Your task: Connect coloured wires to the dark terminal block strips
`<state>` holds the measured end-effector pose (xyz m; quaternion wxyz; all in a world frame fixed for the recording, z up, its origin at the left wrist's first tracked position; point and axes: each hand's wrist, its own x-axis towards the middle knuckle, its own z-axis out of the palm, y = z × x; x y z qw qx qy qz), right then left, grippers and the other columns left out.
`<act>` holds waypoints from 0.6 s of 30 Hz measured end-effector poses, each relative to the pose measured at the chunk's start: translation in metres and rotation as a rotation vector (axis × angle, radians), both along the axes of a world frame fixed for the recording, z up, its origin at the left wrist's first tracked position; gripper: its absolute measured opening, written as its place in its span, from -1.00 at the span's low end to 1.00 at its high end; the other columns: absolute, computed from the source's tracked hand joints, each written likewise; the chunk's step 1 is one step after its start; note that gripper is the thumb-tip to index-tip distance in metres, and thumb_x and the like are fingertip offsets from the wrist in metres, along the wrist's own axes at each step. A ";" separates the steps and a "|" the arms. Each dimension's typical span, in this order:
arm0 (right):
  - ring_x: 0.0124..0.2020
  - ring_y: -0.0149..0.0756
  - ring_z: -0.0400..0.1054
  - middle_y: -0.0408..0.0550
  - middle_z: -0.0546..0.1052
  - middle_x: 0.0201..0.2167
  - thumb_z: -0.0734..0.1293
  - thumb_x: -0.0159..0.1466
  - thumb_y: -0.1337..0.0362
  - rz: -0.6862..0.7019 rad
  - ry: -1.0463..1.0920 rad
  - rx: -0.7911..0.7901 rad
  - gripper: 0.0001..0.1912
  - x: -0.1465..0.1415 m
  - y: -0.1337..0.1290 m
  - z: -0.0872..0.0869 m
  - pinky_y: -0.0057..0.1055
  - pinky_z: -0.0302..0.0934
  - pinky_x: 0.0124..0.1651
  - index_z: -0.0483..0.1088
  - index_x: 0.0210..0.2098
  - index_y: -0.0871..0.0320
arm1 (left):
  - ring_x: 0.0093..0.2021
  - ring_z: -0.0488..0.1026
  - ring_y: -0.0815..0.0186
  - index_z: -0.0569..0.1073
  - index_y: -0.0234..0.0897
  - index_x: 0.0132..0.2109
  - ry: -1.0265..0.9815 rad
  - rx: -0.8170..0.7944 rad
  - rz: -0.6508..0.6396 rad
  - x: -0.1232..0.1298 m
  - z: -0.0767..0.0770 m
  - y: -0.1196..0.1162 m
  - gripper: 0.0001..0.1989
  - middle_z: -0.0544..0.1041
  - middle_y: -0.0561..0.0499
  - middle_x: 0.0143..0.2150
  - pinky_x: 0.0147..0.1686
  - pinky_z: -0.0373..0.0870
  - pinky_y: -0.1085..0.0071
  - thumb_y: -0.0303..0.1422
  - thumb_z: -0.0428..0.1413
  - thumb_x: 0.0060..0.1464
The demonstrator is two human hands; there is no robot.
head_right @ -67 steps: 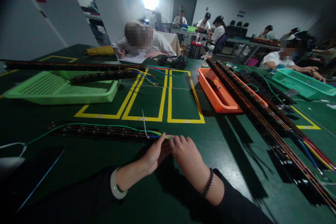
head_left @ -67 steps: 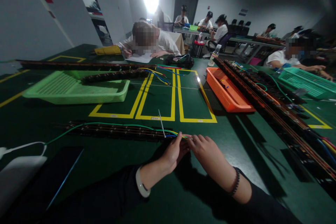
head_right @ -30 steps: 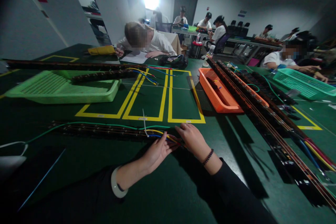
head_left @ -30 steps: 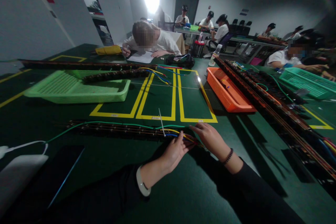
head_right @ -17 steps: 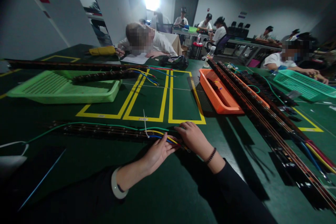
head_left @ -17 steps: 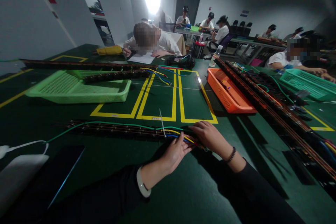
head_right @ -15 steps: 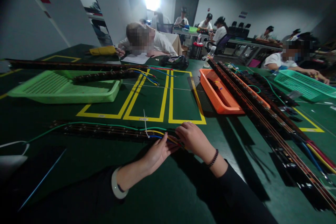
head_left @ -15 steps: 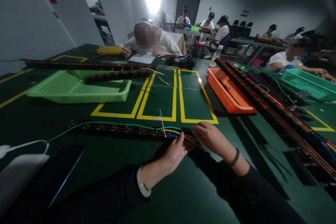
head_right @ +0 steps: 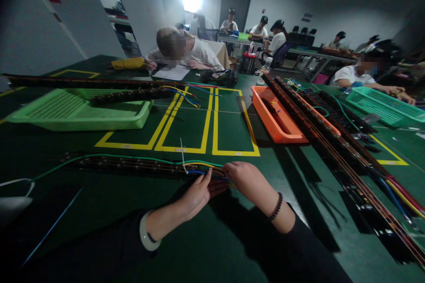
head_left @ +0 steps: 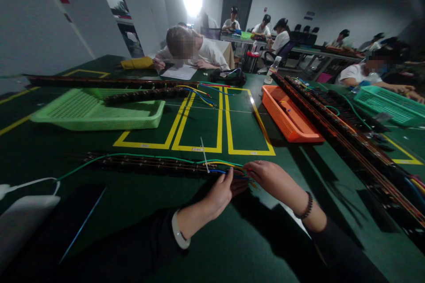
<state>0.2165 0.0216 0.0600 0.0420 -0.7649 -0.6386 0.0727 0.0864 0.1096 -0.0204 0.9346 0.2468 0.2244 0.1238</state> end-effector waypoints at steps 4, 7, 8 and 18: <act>-0.29 -0.33 0.40 0.00 0.51 -0.31 0.18 0.30 0.42 0.017 -0.023 0.073 -0.78 0.006 0.000 -0.002 -0.42 0.25 -0.25 0.45 -0.18 0.18 | -0.08 0.46 0.21 0.43 -0.25 -0.29 -0.017 0.022 -0.015 0.000 0.000 -0.001 -0.78 0.54 -0.10 -0.20 0.01 0.33 0.23 -0.18 0.08 0.09; -0.31 -0.34 0.40 0.00 0.50 -0.35 0.19 0.30 0.41 0.040 0.012 0.041 -0.79 0.011 0.001 -0.011 -0.44 0.25 -0.27 0.46 -0.22 0.18 | -0.12 0.48 0.24 0.40 -0.28 -0.27 0.007 0.026 -0.033 -0.001 0.003 -0.001 -0.75 0.54 -0.11 -0.22 0.01 0.34 0.21 -0.16 0.06 0.11; -0.31 -0.34 0.40 -0.01 0.50 -0.35 0.19 0.29 0.42 0.042 0.032 0.031 -0.78 0.013 0.002 -0.015 -0.44 0.24 -0.27 0.46 -0.21 0.18 | -0.14 0.48 0.25 0.39 -0.29 -0.26 0.019 0.034 -0.040 -0.001 0.004 0.000 -0.73 0.54 -0.11 -0.22 0.01 0.34 0.20 -0.15 0.05 0.11; -0.22 -0.29 0.41 -0.02 0.53 -0.26 0.19 0.33 0.28 0.013 0.096 -0.029 -0.75 0.011 -0.001 -0.010 -0.43 0.24 -0.21 0.40 -0.05 0.12 | -0.19 0.50 0.24 0.32 -0.32 -0.23 0.042 0.082 -0.058 -0.002 0.007 0.001 -0.68 0.53 -0.14 -0.26 -0.03 0.34 0.17 -0.12 -0.07 0.19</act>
